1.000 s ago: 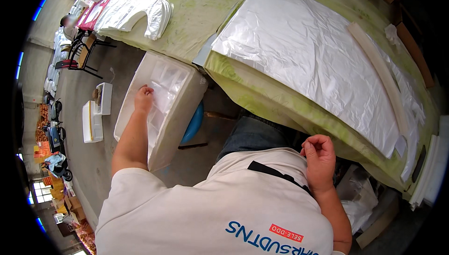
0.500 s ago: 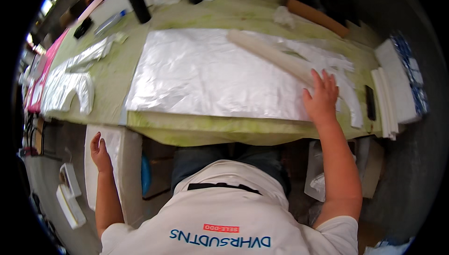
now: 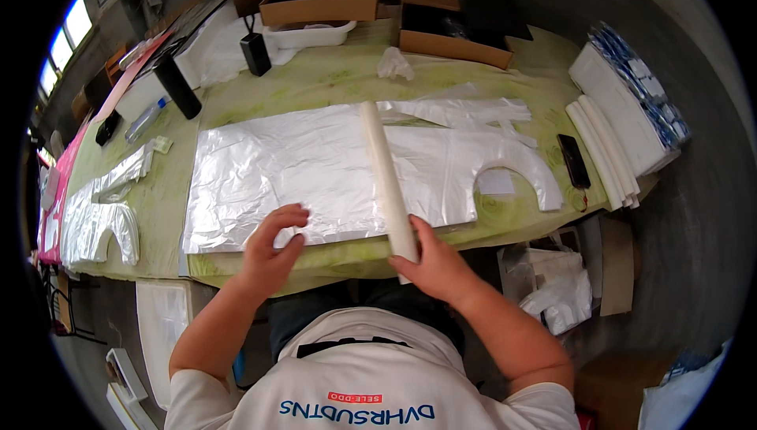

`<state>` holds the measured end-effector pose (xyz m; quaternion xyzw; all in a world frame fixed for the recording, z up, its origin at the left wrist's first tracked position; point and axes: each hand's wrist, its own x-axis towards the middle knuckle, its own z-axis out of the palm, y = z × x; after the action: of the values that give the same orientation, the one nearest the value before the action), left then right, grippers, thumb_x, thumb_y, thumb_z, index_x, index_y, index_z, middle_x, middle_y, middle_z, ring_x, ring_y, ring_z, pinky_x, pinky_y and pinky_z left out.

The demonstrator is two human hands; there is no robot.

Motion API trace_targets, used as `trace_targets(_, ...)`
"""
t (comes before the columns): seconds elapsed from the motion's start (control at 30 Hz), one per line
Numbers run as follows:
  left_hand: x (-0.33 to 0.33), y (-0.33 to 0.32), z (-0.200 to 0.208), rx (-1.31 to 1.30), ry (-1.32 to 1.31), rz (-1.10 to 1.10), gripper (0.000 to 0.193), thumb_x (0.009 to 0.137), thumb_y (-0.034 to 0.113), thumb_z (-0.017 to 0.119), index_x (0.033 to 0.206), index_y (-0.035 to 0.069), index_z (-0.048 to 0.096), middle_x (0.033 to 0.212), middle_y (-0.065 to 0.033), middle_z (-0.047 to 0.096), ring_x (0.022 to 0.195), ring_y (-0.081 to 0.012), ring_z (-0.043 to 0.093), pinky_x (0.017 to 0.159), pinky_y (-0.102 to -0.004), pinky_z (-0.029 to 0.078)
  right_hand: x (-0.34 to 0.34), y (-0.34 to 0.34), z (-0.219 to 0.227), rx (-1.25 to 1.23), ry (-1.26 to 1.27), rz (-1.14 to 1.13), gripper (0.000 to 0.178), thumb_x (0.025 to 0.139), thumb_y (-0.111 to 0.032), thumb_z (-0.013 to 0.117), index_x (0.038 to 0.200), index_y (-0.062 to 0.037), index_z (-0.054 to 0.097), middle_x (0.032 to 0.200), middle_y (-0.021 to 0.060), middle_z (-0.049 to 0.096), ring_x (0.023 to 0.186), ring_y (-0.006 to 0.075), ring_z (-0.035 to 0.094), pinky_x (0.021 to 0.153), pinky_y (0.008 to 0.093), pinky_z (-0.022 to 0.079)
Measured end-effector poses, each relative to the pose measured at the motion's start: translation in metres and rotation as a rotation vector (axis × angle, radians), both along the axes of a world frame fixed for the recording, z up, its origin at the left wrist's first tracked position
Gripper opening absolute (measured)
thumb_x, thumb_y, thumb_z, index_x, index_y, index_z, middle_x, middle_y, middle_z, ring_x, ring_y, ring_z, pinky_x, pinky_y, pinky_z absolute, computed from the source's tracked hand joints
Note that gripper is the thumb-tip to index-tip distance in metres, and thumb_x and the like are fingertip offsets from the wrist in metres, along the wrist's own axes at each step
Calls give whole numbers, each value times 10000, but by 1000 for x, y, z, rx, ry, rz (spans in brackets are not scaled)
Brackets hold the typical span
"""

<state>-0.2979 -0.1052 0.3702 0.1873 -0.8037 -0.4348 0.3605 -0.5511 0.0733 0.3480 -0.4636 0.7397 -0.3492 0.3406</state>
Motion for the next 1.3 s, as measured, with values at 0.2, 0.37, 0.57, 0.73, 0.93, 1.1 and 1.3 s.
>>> trace_targets(0.2,-110,21,45,-228,-76,-252,295,882,5,677,1171,62,678,1208,-114,682,1222,-323,591,1037,-427,484,11,-3,6,-4,-142,-79,826,930,-357,735,1560,-48,299,1103,179,681,920,253,674,837,364,535)
trace_targets(0.37,-192,26,26,-294,-476,-353,352,877,213,734,1196,74,682,1205,-134,683,1098,-322,651,943,-411,527,-5,36,-28,-212,-254,-257,579,979,-311,691,1434,-14,491,1000,112,663,833,155,615,775,313,522)
trace_targets(0.57,-252,22,1,-272,-841,-353,369,836,273,775,1141,79,703,1101,-126,717,1019,-309,688,893,-392,542,-8,70,-48,-209,-420,-258,403,1023,-171,630,1383,-18,534,988,28,622,746,76,561,670,229,486)
trace_targets(0.73,-259,10,-6,-197,-843,-304,270,879,267,709,1072,79,728,1022,-120,745,957,-298,704,848,-393,550,-16,88,-68,-218,-512,-328,329,1014,-145,639,1310,-11,589,989,36,642,804,85,586,728,237,504)
trace_targets(0.93,-254,8,1,-98,-804,-188,264,914,287,667,1067,77,717,1009,-144,740,962,-318,701,866,-409,547,-22,78,-52,-423,-308,-350,243,969,-81,680,1199,-12,640,977,65,636,833,118,616,745,251,526)
trace_targets(1.1,-248,16,5,-158,-786,-309,261,908,272,684,1068,68,705,1000,-139,739,958,-316,702,860,-405,548,-35,67,-38,-582,-99,-318,200,946,-49,686,1140,-12,658,967,89,624,818,155,631,709,264,530)
trace_targets(1.3,-255,12,1,-117,-883,-318,281,919,252,687,1105,42,689,1011,-134,739,902,-288,706,825,-382,553,-31,72,-46,-524,-94,-283,177,930,-48,695,1103,-15,674,970,92,634,815,160,635,678,269,519)
